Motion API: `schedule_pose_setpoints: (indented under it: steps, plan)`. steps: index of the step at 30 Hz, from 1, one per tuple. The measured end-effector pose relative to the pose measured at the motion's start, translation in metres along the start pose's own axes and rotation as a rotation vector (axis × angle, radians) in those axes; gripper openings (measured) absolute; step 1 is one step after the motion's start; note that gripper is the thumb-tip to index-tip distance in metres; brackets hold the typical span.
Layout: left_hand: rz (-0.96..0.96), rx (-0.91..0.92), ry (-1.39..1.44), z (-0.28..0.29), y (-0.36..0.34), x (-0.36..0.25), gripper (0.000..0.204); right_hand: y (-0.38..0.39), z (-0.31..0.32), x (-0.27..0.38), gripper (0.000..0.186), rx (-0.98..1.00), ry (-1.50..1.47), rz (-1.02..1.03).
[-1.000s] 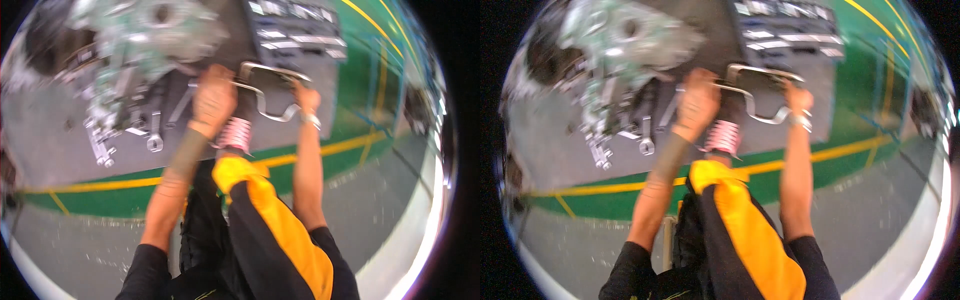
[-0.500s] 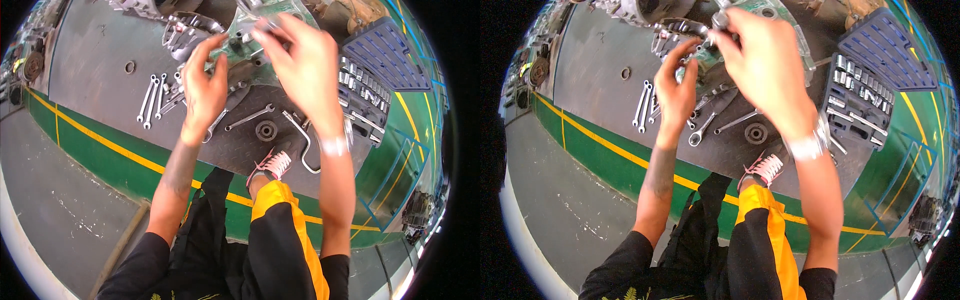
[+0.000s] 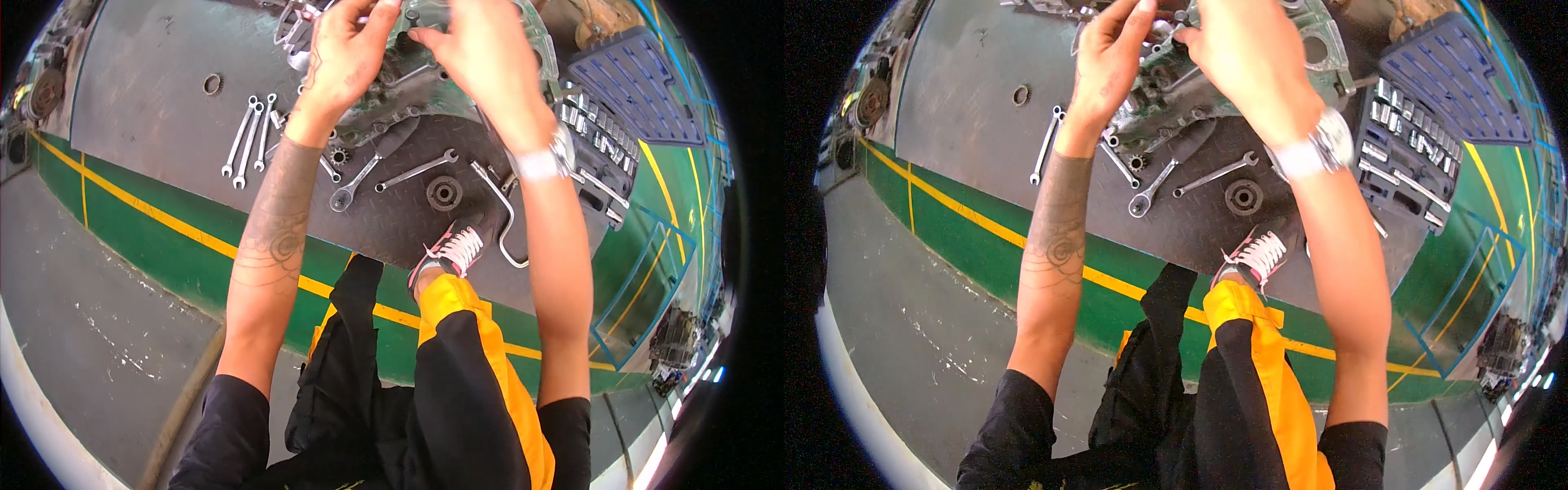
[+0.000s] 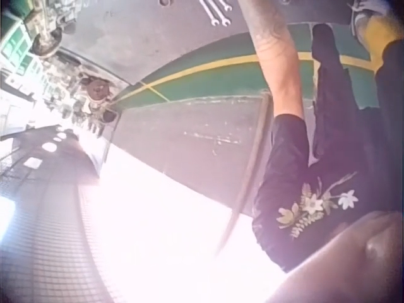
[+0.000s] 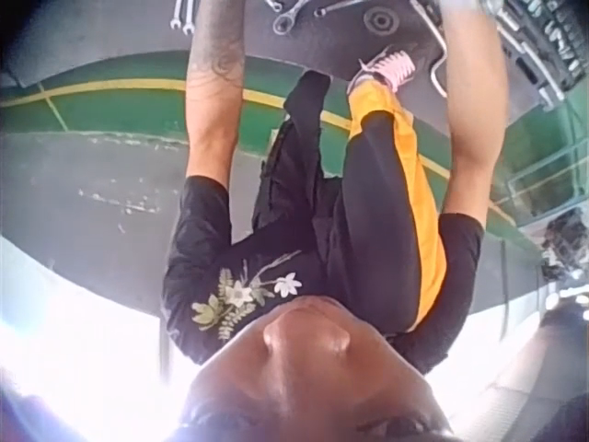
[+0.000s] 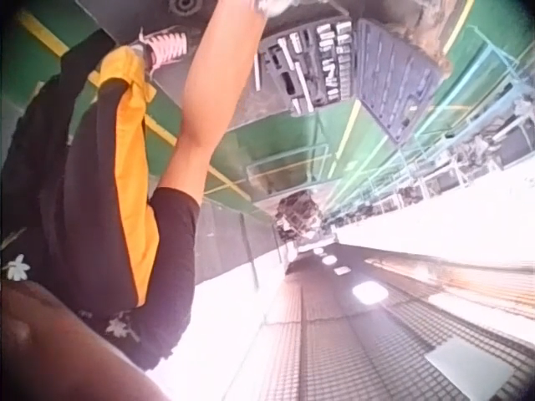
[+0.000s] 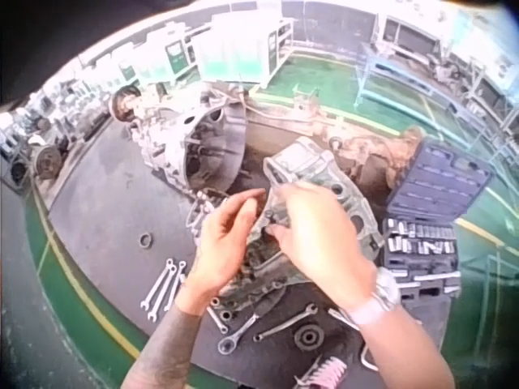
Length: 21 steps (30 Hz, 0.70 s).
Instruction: Assembling and repairing automotive transmission components using various hand tools.
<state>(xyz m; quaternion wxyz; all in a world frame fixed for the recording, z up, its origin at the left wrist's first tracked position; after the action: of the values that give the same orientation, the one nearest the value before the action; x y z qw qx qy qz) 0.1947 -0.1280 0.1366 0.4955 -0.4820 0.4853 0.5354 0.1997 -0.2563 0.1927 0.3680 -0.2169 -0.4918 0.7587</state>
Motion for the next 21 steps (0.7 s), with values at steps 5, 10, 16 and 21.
schedule_pose_setpoints:
  steps: [5,10,16,21]
  plan:
    - [0.052,-0.141,-0.467,0.019,-0.011,0.015,0.031,0.094,0.134,-0.010,0.013,-0.019,-0.433,-1.095]
    - [0.194,-0.079,-0.616,-0.003,-0.015,0.002,0.037,0.367,0.324,-0.051,0.028,0.036,0.321,-1.763]
    - [-0.252,0.035,-0.805,-0.001,-0.018,-0.009,0.022,0.414,0.322,-0.066,0.049,0.451,0.563,-1.916]
    - [-0.598,-0.258,-0.655,-0.025,0.050,-0.031,0.035,0.445,0.338,-0.068,0.030,-0.257,0.216,-2.241]
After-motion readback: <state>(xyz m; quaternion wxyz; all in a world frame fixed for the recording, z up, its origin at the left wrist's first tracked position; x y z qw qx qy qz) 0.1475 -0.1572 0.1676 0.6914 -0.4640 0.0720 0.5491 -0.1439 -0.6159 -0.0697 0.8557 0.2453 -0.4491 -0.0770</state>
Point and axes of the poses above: each hand's wrist, its own y-axis away from the middle knuckle, its own z-axis out of the back of the hand, x = y × z, the point moved 3 cm from there along -y, towards the middle knuckle, and after that the axes turned 12 degrees about z, right-handed, at the moved point
